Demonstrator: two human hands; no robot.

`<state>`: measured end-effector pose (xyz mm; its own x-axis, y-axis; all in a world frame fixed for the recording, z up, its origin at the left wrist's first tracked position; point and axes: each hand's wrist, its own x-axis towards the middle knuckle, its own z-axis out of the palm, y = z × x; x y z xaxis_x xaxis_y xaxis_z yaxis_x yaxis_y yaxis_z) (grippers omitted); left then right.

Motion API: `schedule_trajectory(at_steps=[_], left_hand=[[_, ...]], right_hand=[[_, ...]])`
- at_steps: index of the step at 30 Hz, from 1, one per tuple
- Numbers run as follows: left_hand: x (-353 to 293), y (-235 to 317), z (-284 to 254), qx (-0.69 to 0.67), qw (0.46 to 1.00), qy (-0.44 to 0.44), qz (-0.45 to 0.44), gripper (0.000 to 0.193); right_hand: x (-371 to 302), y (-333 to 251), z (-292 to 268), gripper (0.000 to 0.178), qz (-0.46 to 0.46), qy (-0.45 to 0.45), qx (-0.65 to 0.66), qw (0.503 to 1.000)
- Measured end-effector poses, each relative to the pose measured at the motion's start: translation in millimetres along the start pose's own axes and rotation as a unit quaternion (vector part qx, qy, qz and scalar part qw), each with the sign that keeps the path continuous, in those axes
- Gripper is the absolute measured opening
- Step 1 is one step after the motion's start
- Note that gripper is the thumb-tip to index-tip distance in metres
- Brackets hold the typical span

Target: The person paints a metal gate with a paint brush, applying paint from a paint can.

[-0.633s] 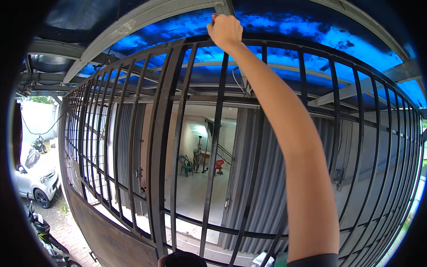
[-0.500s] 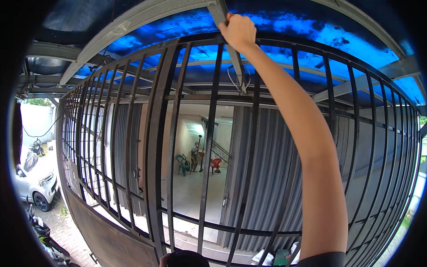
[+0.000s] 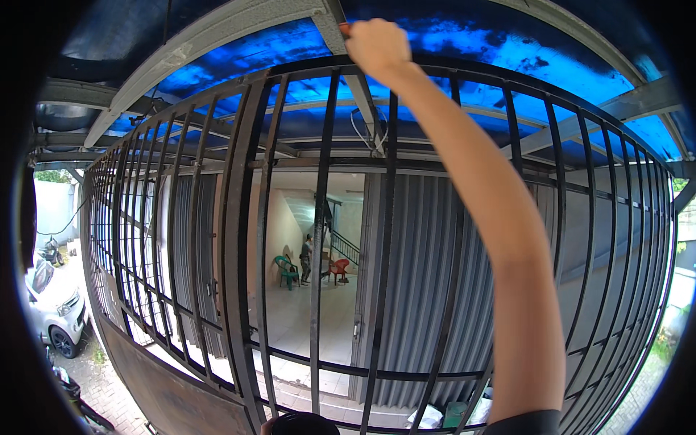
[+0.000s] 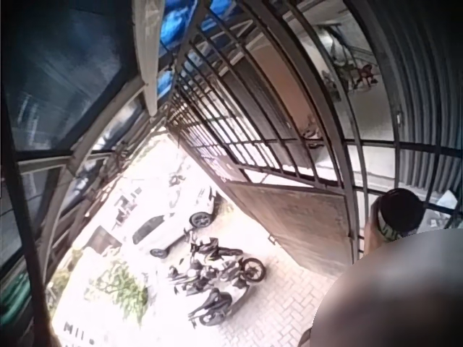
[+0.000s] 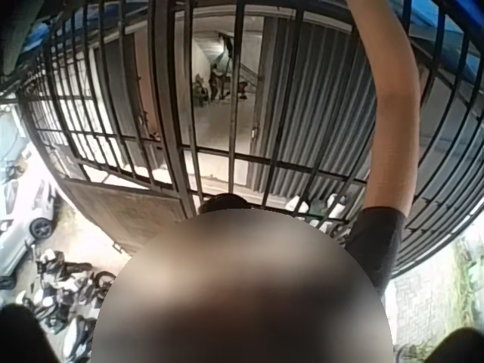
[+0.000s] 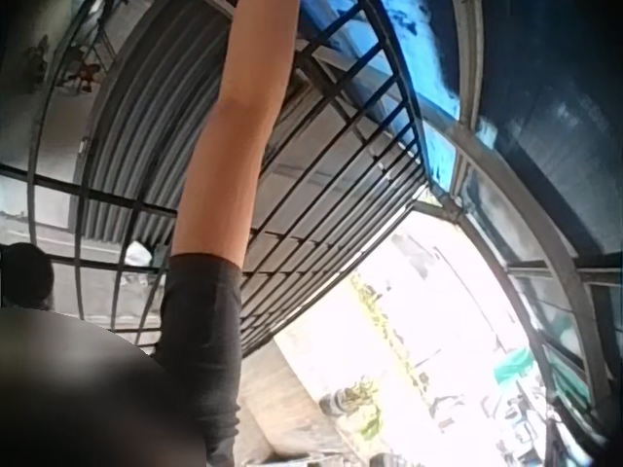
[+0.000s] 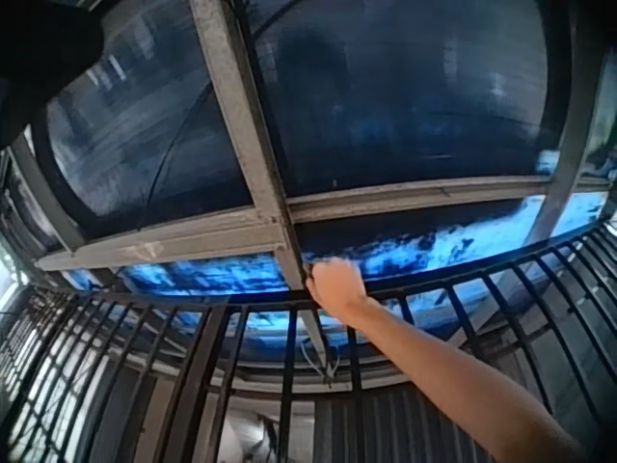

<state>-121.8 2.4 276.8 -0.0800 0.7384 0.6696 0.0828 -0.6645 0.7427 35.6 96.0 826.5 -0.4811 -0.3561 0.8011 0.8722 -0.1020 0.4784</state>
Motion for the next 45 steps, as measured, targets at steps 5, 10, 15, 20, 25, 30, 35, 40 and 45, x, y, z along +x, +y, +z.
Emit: schedule_trajectory(at_steps=[5, 10, 15, 20, 25, 30, 35, 40, 45], left_hand=[[-0.6, -4.9, 2.5, 0.01, 1.0, 0.012, 0.002, 0.088], [1.3, 3.3, 6.1, -0.006, 0.999, 0.021, -0.032, 0.088], [3.8, 5.9, 3.4, -0.001, 0.999, 0.025, -0.026, 0.087], [3.6, 1.6, 1.3, 0.015, 0.999, 0.026, -0.041, 0.087], [1.8, -1.1, -4.3, 0.034, 0.998, 0.039, -0.036, 0.088], [11.9, -0.5, -14.8, 0.019, 0.999, 0.043, -0.007, 0.09], [26.6, 13.9, -25.1, 0.042, 0.996, 0.076, 0.023, 0.091], [62.9, 20.2, -33.2, -0.016, 0.993, 0.069, 0.097, 0.09], [103.9, 20.5, -42.7, -0.016, 0.989, 0.04, 0.142, 0.091]], right_hand=[[6.6, -58.1, 28.7, 0.022, -0.029, -0.026, 0.054, 0.998], [15.0, -61.6, 25.4, 0.025, -0.074, -0.063, 0.121, 0.988], [27.6, -62.5, 26.8, 0.026, -0.098, -0.115, 0.126, 0.981], [32.6, -89.8, 45.0, 0.027, -0.142, -0.12, 0.172, 0.967], [37.5, -117.0, 42.1, 0.024, -0.141, -0.21, 0.123, 0.96], [44.0, -110.6, 46.1, 0.029, -0.089, -0.179, 0.149, 0.969], [40.6, -110.3, 42.4, 0.025, -0.074, -0.182, 0.185, 0.963], [32.9, -103.2, 49.4, 0.023, -0.086, -0.177, 0.19, 0.962], [31.1, -113.0, 37.0, 0.026, -0.091, -0.196, 0.208, 0.954]])
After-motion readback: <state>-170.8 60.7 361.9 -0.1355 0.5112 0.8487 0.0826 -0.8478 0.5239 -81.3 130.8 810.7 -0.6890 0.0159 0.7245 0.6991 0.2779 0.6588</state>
